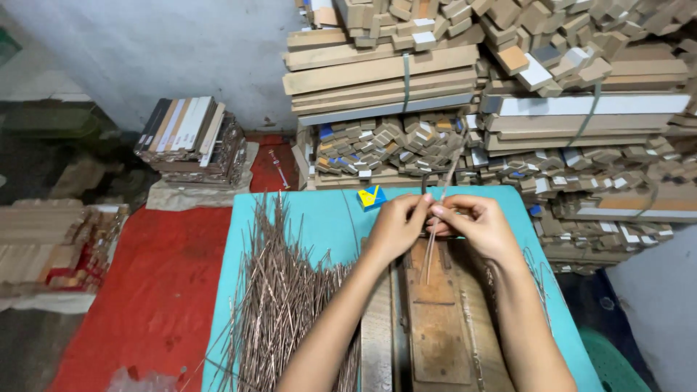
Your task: Cutting thin metal rods to length using a manual cutting jig
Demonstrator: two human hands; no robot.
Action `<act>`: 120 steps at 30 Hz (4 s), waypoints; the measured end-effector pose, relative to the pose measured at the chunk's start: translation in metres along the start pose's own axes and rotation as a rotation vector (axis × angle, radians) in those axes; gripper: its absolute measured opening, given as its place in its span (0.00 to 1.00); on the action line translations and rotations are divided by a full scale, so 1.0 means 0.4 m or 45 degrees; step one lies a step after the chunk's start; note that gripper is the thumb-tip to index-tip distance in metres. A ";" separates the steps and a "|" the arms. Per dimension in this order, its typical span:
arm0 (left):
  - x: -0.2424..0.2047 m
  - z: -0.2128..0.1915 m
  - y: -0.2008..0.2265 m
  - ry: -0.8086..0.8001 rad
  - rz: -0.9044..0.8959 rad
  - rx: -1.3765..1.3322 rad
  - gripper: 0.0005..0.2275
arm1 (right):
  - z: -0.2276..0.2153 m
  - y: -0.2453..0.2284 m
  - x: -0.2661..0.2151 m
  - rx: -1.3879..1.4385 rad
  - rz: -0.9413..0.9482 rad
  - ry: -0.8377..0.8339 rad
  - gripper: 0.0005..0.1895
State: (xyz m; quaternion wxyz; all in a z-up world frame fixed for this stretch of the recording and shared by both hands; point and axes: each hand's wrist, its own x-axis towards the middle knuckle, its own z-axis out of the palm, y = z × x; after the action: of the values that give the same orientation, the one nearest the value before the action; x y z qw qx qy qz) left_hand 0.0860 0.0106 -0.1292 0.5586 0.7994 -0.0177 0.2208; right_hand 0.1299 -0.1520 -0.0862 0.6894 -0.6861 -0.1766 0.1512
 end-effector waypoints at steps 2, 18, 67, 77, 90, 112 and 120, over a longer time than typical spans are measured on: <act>-0.029 -0.031 0.043 -0.082 0.022 0.100 0.12 | -0.006 -0.017 -0.003 0.000 -0.024 0.017 0.07; -0.071 -0.111 0.085 -0.398 0.093 0.098 0.11 | -0.070 0.052 0.183 0.054 -0.093 0.233 0.11; -0.103 -0.069 0.044 -0.046 0.314 0.533 0.06 | -0.057 0.101 0.239 0.084 0.020 0.067 0.13; -0.111 -0.097 0.059 -0.155 0.158 0.424 0.08 | -0.047 0.057 0.211 0.154 0.005 0.020 0.13; -0.112 -0.093 0.072 -0.035 0.142 0.283 0.18 | -0.039 0.075 0.228 0.168 -0.020 0.035 0.14; -0.013 -0.034 -0.031 -0.219 -0.589 -0.713 0.19 | -0.017 0.062 0.239 0.212 -0.053 0.015 0.12; 0.007 -0.017 -0.086 -0.238 -0.651 -0.648 0.19 | -0.013 0.072 0.238 0.167 -0.013 -0.030 0.13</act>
State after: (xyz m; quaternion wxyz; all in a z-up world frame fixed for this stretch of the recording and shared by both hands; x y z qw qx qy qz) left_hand 0.0957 0.0304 -0.1566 0.7726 0.6301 0.0775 -0.0113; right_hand 0.2183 -0.1133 -0.1116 0.7315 -0.6367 -0.1781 0.1668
